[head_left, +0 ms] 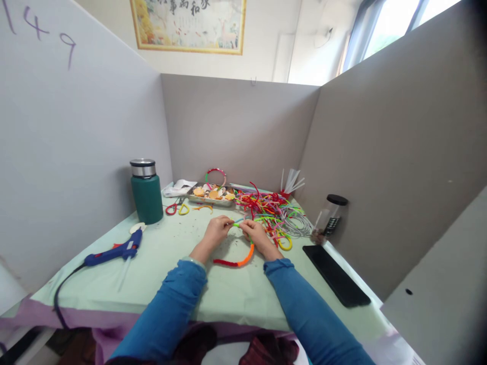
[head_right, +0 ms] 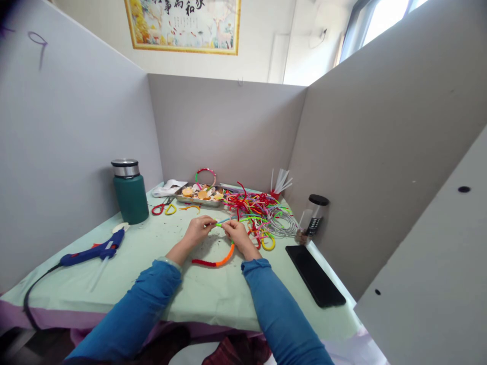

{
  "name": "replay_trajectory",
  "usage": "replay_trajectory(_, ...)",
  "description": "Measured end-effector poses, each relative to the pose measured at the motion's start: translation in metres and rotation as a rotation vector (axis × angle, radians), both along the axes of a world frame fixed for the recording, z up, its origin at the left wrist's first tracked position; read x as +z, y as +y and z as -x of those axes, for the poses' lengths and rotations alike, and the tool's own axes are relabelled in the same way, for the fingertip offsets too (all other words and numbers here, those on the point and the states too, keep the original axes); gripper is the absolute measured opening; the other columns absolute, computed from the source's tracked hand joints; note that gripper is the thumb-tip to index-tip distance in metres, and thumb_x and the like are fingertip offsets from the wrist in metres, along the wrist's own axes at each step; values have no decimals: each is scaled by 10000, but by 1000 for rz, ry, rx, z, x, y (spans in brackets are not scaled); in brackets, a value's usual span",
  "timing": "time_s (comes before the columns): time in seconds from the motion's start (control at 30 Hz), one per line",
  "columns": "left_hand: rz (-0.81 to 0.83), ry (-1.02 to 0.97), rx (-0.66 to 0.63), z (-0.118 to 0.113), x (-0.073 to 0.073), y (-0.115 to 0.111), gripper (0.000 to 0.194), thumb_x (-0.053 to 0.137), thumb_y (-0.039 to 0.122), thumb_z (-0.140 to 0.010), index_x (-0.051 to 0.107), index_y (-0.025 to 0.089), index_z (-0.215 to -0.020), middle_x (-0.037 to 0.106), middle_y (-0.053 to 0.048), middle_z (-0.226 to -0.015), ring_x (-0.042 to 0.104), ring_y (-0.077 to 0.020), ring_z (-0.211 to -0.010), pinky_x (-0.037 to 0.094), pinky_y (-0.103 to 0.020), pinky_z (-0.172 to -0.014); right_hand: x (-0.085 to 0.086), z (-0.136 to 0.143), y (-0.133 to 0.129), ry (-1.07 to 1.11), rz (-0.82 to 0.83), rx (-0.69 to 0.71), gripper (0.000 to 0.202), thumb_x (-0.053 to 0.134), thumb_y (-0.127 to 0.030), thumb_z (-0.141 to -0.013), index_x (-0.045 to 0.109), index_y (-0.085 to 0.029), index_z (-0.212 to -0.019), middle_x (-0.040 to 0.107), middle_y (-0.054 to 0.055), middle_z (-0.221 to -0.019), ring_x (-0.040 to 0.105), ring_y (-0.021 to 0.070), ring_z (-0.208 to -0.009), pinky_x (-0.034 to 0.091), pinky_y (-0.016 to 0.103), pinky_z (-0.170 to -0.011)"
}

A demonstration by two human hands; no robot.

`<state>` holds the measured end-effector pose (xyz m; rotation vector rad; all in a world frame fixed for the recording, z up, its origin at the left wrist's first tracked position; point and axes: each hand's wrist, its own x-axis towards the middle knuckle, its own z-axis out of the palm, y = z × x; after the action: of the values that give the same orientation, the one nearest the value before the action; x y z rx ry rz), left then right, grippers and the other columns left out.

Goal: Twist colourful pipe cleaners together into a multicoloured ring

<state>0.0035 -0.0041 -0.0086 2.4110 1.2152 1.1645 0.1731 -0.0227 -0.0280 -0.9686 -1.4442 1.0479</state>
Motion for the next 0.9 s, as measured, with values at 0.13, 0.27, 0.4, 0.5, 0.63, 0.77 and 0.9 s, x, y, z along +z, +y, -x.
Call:
replay_trajectory(0.13,20,20,6,0,-1,2,191,560,188,-747,700,193,-876,645,-62,-916,574,-152,-819,421,-257,-774,1,0,-1,-12,-9,5,298,575,-448,-686,508,-167,-611,402,-52,-478,309,67,-436,220,220,-428)
replay_trajectory(0.27,44,13,1,-1,-2,2,187,545,194,-756,709,192,-845,642,-67,-928,571,-152,-824,417,-261,-781,1,0,-2,-15,-14,5,292,576,-443,-686,514,-168,-613,408,-52,-481,311,68,-434,223,224,-432)
replay_trajectory(0.4,73,1,-10,-1,-4,3,199,526,204,-772,709,187,-847,660,-69,-908,575,-150,-805,410,-253,-772,1,0,-1,-23,-30,2,287,572,-425,-697,497,-169,-593,402,-52,-478,317,68,-436,226,223,-436)
replay_trajectory(0.5,109,-13,0,-2,-5,4,192,542,208,-759,708,182,-852,675,-71,-871,576,-156,-792,402,-248,-753,2,0,-2,-26,-24,1,289,570,-426,-697,492,-170,-590,403,-51,-479,321,69,-438,231,221,-435)
replay_trajectory(0.63,198,-54,52,-2,-3,3,176,574,235,-729,714,178,-820,683,-65,-776,570,-161,-728,393,-241,-688,3,0,-2,-25,-7,5,297,570,-445,-686,499,-170,-597,407,-53,-473,312,69,-433,227,220,-431)
replay_trajectory(0.77,305,-84,80,-3,-1,1,221,560,304,-728,714,155,-781,625,-35,-571,529,-138,-580,364,-227,-582,3,1,-2,-30,-12,-1,300,575,-439,-685,493,-168,-584,403,-51,-470,308,68,-435,218,220,-430)
replay_trajectory(0.9,439,-123,82,-1,0,0,264,557,354,-708,696,133,-749,540,8,-458,453,-104,-462,331,-220,-511,1,0,-1,-29,-19,9,279,572,-423,-695,512,-166,-604,407,-50,-478,309,69,-435,213,224,-434)
